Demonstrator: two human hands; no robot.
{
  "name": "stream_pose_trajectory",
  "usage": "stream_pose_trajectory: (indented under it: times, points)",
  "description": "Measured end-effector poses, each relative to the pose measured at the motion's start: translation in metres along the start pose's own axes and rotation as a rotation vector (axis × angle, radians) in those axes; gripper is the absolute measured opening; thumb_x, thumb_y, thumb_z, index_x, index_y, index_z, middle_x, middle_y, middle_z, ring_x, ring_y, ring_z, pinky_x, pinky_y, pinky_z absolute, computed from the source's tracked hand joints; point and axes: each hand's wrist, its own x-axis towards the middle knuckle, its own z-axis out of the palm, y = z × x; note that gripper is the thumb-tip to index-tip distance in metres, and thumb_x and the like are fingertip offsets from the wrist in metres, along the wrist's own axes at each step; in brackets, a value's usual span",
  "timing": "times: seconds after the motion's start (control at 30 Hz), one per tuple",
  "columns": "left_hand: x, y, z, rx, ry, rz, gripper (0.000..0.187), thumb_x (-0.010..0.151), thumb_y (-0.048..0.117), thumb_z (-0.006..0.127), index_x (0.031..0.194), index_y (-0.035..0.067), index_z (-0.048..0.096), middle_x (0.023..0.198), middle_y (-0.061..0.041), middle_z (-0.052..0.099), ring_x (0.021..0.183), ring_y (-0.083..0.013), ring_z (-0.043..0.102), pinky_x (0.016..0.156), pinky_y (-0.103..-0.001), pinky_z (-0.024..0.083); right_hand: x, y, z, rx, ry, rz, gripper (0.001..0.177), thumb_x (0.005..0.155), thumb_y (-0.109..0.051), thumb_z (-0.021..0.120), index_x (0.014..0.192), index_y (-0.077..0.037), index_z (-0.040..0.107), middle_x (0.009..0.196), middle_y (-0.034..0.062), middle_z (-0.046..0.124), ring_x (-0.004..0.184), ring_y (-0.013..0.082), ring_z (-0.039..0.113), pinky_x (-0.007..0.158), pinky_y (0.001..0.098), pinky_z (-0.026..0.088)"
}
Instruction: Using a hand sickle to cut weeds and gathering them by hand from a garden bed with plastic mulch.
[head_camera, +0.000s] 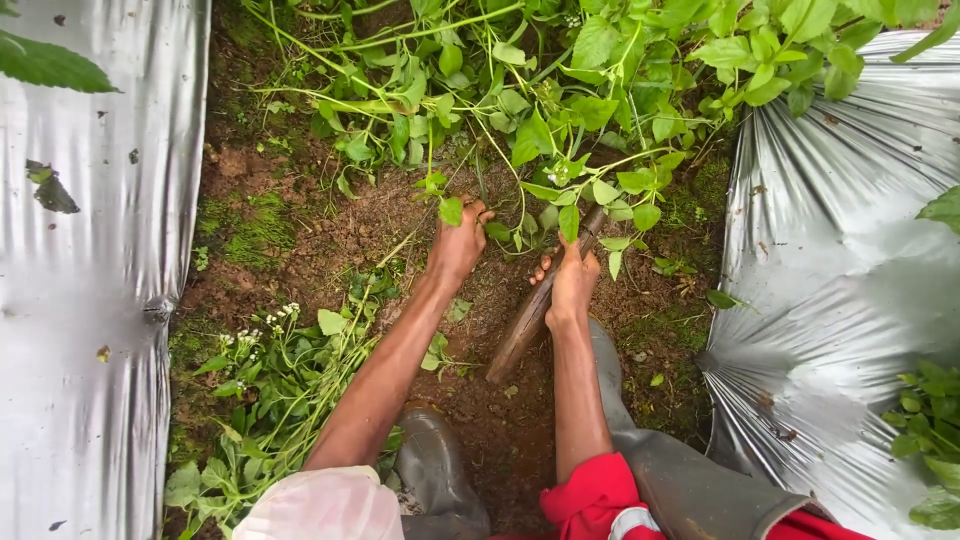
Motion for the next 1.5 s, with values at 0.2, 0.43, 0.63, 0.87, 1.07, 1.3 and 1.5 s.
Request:
stream_pose_trajectory:
  times: [0.2,0.43,0.63,0.87,1.07,1.3,1.5]
  points:
    - [-0.023,0.048,-0.039,0.052,-0.143,0.127,0.051,0.085,-0.009,0.052,0.136,-0.011,0.057,0.137,-0.027,0.046,0.074,-0.0278,0.07,0.056,-0.035,0.061,-0.026,-0.016,0.007,-0.006,-0.015,-0.012,0.025,0.101,-0.03,0.056,0.085,-0.011,0.05,0.056,0.0008,0.049,0.041,0.0125,0.051,0.043,0.0299,0.053]
    - [-0.01,0.021,0.0,0.437,-0.208,0.304,0.039,0.094,0.028,0.06,0.119,0.001,0.072,0.141,-0.017,0.055,0.136,-0.0296,0.041,0.1,-0.038,0.05,-0.001,0.002,-0.011,-0.05,0.003,-0.023,0.023,0.101,-0.029,0.056,0.087,-0.012,0.053,0.057,-0.0011,0.051,0.041,0.012,0.054,0.044,0.03,0.055]
    - [0.002,0.009,0.013,0.388,-0.011,0.317,0.028,0.094,-0.005,0.058,0.114,0.003,0.075,0.114,-0.014,0.071,0.103,-0.0197,0.065,0.065,-0.02,0.06,-0.006,-0.008,-0.004,-0.025,0.017,0.017,0.021,0.098,-0.027,0.056,0.086,-0.011,0.052,0.056,0.0008,0.05,0.041,0.013,0.053,0.043,0.0313,0.054]
    - [-0.005,0.006,0.022,0.034,-0.004,0.001,0.023,0.096,-0.008,0.051,0.112,-0.006,0.067,0.106,-0.023,0.069,0.069,-0.0269,0.069,0.049,-0.035,0.051,-0.003,-0.002,-0.005,-0.082,-0.02,-0.008,0.021,0.102,-0.029,0.052,0.09,-0.012,0.053,0.06,-0.0011,0.051,0.044,0.0121,0.054,0.045,0.0295,0.055]
    - [-0.017,0.005,0.014,0.105,0.026,-0.062,0.023,0.099,-0.006,0.048,0.116,-0.009,0.063,0.089,-0.027,0.071,0.051,-0.0238,0.062,0.045,-0.031,0.049,-0.019,-0.012,0.002,-0.071,-0.018,-0.004,0.022,0.1,-0.029,0.056,0.087,-0.011,0.053,0.058,-0.0008,0.051,0.043,0.0116,0.054,0.045,0.0286,0.054]
    - [-0.027,-0.01,-0.034,0.282,0.15,-0.148,0.029,0.101,-0.004,0.041,0.113,-0.011,0.066,0.089,-0.027,0.071,0.045,-0.0186,0.06,0.043,-0.032,0.05,-0.042,-0.011,0.019,-0.053,-0.027,0.002,0.021,0.097,-0.029,0.057,0.088,-0.011,0.05,0.058,-0.0003,0.05,0.044,0.0119,0.053,0.045,0.0291,0.053]
    - [-0.043,0.029,-0.061,0.642,0.053,-0.136,0.079,0.099,0.073,0.041,0.124,0.004,0.07,0.111,-0.022,0.072,0.082,-0.0206,0.069,0.057,-0.032,0.056,-0.055,-0.003,0.026,-0.088,-0.079,-0.01,0.021,0.099,-0.029,0.056,0.089,-0.012,0.05,0.058,-0.0016,0.051,0.044,0.0112,0.054,0.045,0.0279,0.054]
